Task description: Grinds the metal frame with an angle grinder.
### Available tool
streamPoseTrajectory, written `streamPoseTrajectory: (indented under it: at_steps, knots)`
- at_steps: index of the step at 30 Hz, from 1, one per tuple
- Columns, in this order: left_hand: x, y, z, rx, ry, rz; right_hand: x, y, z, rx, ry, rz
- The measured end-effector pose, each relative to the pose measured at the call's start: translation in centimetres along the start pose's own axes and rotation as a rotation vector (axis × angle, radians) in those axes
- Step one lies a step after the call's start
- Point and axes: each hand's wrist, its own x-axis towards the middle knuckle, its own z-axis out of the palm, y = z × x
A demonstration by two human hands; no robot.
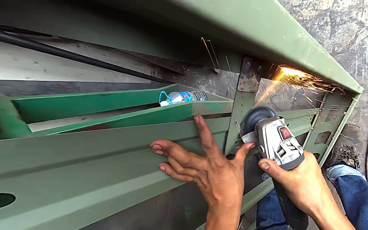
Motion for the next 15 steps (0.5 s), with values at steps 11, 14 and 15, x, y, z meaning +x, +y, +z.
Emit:
streamPoseTrajectory:
  at_steps: [11, 14, 15]
  knots:
    - [0.0, 0.3, 0.0, 0.007, 0.003, 0.002, 0.2, 0.3, 0.0, -0.001, -0.003, -0.004]
    - [0.1, 0.6, 0.2, 0.064, -0.015, 0.007, 0.4, 1.1, -0.4, -0.003, -0.023, 0.018]
    - [0.1, 0.6, 0.2, 0.068, -0.015, 0.007, 0.4, 1.1, -0.4, -0.004, -0.021, 0.01]
